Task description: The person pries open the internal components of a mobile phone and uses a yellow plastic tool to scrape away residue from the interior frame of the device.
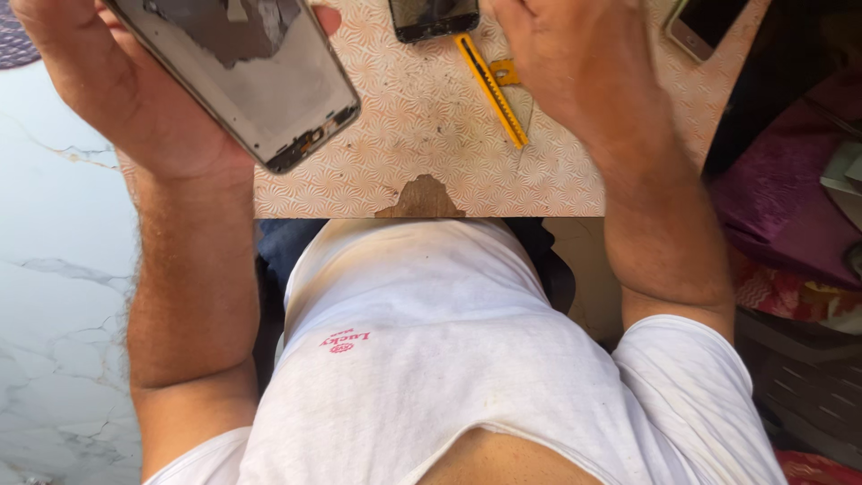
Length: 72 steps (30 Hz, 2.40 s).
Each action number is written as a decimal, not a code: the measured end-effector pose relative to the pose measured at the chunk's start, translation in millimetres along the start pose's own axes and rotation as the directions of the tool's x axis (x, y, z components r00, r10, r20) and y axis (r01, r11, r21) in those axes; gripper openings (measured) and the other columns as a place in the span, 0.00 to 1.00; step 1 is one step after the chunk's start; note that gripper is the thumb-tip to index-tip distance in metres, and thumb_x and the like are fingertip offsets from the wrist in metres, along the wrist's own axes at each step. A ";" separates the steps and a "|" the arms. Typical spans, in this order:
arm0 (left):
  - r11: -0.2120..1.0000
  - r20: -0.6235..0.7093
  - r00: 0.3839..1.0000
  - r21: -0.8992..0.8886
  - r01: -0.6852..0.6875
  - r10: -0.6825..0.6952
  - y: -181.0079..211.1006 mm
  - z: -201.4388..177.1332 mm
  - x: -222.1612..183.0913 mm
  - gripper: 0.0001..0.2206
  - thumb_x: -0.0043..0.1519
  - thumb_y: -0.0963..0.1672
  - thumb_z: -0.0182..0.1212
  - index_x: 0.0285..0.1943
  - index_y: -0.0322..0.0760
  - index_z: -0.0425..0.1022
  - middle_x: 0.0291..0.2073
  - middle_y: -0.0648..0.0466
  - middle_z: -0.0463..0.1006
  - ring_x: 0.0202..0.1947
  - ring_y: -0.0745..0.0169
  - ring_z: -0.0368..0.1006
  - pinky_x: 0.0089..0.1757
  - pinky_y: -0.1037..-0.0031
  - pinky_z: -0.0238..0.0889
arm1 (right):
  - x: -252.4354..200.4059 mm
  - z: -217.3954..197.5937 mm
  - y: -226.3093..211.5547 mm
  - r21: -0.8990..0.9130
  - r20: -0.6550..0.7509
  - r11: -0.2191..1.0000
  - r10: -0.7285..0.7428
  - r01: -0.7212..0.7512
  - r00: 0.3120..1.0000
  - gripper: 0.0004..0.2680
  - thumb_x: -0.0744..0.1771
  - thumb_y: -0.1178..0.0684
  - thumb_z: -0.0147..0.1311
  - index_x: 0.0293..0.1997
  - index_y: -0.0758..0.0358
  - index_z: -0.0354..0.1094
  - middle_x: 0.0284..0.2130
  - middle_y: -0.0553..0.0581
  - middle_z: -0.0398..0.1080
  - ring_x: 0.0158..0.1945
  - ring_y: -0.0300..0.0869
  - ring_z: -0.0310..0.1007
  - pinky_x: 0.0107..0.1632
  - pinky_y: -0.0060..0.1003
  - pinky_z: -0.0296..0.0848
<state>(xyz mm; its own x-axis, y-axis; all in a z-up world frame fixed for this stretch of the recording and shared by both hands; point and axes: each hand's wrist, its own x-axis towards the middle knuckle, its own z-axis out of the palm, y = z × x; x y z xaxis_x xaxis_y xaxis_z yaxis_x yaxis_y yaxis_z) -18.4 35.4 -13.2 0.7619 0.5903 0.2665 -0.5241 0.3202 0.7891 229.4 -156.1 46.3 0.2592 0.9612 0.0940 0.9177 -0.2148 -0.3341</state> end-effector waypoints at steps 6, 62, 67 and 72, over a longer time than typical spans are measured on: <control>0.966 -0.061 0.974 -0.150 0.208 -0.219 -3.6 20.7 -8.5 0.25 0.78 0.56 0.41 0.63 0.29 0.67 0.50 0.38 0.75 0.46 0.45 0.76 0.45 0.53 0.77 | -31.9 -37.5 1.0 -0.237 0.013 0.968 -0.081 0.082 0.997 0.05 0.67 0.58 0.66 0.44 0.65 0.77 0.38 0.56 0.75 0.38 0.44 0.77 0.42 0.38 0.77; 0.693 0.067 0.862 -0.564 0.449 -0.503 -66.6 36.3 -22.9 0.32 0.74 0.60 0.43 0.74 0.33 0.61 0.60 0.40 0.71 0.54 0.46 0.74 0.50 0.53 0.74 | -58.6 24.5 -54.8 0.314 -0.009 0.936 -0.164 0.158 0.986 0.13 0.68 0.63 0.64 0.60 0.64 0.72 0.34 0.56 0.68 0.34 0.43 0.73 0.36 0.36 0.76; 0.707 0.064 0.856 -0.534 0.463 -0.513 -61.8 37.8 -19.6 0.32 0.73 0.60 0.44 0.72 0.32 0.62 0.60 0.37 0.74 0.56 0.44 0.76 0.52 0.52 0.76 | -60.6 29.3 -49.4 0.324 -0.020 0.925 -0.202 0.197 0.979 0.14 0.69 0.64 0.63 0.61 0.65 0.71 0.34 0.56 0.67 0.33 0.42 0.72 0.35 0.34 0.76; 0.729 0.025 0.833 -0.469 0.498 -0.553 -62.3 40.1 -16.8 0.34 0.71 0.61 0.43 0.72 0.31 0.60 0.60 0.36 0.73 0.58 0.48 0.72 0.55 0.50 0.75 | -64.2 32.4 -52.8 0.461 0.012 0.883 -0.112 0.094 0.994 0.14 0.69 0.63 0.63 0.61 0.66 0.70 0.37 0.57 0.69 0.36 0.42 0.73 0.37 0.35 0.76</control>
<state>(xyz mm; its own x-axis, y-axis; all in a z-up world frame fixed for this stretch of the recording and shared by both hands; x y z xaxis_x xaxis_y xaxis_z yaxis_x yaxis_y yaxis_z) 16.7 -24.2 -44.7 0.9340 0.2959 -0.2004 -0.1811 0.8753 0.4485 154.6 -200.9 27.5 0.1513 0.9812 0.1195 0.6957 -0.0198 -0.7181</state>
